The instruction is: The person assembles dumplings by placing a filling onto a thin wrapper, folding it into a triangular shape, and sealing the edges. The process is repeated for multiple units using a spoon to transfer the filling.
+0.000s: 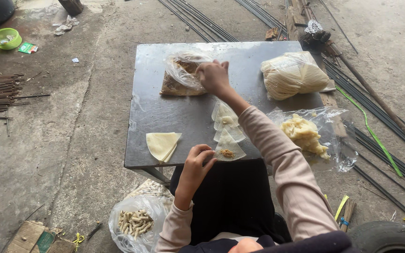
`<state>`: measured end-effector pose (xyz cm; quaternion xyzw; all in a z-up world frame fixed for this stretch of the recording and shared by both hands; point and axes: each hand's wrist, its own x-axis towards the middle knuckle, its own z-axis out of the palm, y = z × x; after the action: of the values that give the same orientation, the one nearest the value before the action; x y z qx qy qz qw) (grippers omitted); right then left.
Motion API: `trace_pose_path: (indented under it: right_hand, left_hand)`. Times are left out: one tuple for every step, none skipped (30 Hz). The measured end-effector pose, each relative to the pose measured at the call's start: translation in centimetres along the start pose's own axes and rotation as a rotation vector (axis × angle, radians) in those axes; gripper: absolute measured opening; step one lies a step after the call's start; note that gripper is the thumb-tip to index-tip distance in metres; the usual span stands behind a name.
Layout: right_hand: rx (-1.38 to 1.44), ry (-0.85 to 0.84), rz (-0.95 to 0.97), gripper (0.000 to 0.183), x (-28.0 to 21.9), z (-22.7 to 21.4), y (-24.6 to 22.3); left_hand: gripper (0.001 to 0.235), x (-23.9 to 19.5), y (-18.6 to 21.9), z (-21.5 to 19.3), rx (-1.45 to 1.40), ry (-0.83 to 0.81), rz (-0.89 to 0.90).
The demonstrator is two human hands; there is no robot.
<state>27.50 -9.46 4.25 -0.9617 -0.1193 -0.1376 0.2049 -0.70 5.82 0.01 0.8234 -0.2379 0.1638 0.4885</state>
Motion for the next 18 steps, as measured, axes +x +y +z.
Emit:
trace_pose_path:
  right_hand:
    - [0.006,-0.015,0.049,0.022,-0.1,-0.7,0.6]
    - [0.012,-0.028,0.098,0.023,-0.1,-1.4,1.2]
    - [0.062,0.0,0.103,0.022,-0.3,-2.2,1.9]
    - [0.114,0.03,0.108,0.022,-0.6,-3.1,2.5]
    - [0.165,0.059,0.113,0.021,-1.1,-4.0,3.2]
    - [0.212,0.059,0.097,0.021,-1.8,-4.9,3.8]
    - [0.259,0.06,0.08,0.02,-3.0,-5.7,4.4]
    - [0.305,0.058,0.062,0.019,-4.3,-6.4,4.9]
    - [0.378,0.006,0.12,0.019,-5.7,-7.1,5.3]
    - [0.448,-0.048,0.178,0.018,-7.6,-7.8,5.7]
    - [0.41,-0.064,0.144,0.018,-9.8,-8.3,5.9]
    - [0.375,-0.08,0.115,0.017,-12.4,-8.7,5.9]
    - [0.341,-0.039,0.002,0.015,-14.9,-9.0,5.7]
    - [0.305,0.002,-0.114,0.014,-17.1,-9.3,5.4]
    - [0.277,-0.014,-0.127,0.013,-19.1,-9.7,5.0]
    - [0.251,-0.031,-0.138,0.012,-21.2,-10.0,4.6]
    - [0.241,-0.013,-0.201,0.012,-23.2,-10.4,4.3]
    - [0.231,0.005,-0.263,0.013,-24.9,-10.8,4.0]
  left_hand:
    - [0.024,-0.1,0.0,0.1,0.004,0.0,-0.006]
    - [0.024,-0.1,0.0,0.1,0.008,0.0,-0.01]
    - [0.025,0.0,0.0,0.2,0.012,-0.001,-0.013]
    - [0.025,0.0,0.0,0.2,0.013,0.003,-0.011]
    - [0.025,0.0,0.1,0.2,0.014,0.007,-0.009]
    - [0.025,0.0,0.2,0.1,0.016,0.009,-0.009]
    - [0.025,0.0,0.3,0.0,0.017,0.005,0.002]
    - [0.025,0.0,0.4,-0.1,0.017,0.004,0.011]
    - [0.026,0.0,0.4,-0.2,0.017,0.003,0.02]
    - [0.026,0.0,0.5,-0.3,0.006,-0.012,0.005]
    - [0.027,0.1,0.5,-0.4,-0.005,-0.026,-0.01]
    - [0.028,0.0,0.6,-0.4,-0.017,-0.047,-0.026]
    - [0.027,0.0,0.8,-0.5,-0.009,-0.048,-0.014]
    - [0.027,0.1,0.9,-0.5,0.0,-0.047,0.001]
    - [0.027,0.1,1.0,-0.6,0.008,-0.045,0.016]
    - [0.025,0.2,1.0,-0.6,0.013,-0.049,0.007]
    - [0.023,0.2,1.0,-0.5,0.018,-0.053,-0.002]
    - [0.021,0.2,1.1,-0.4,0.022,-0.057,-0.009]
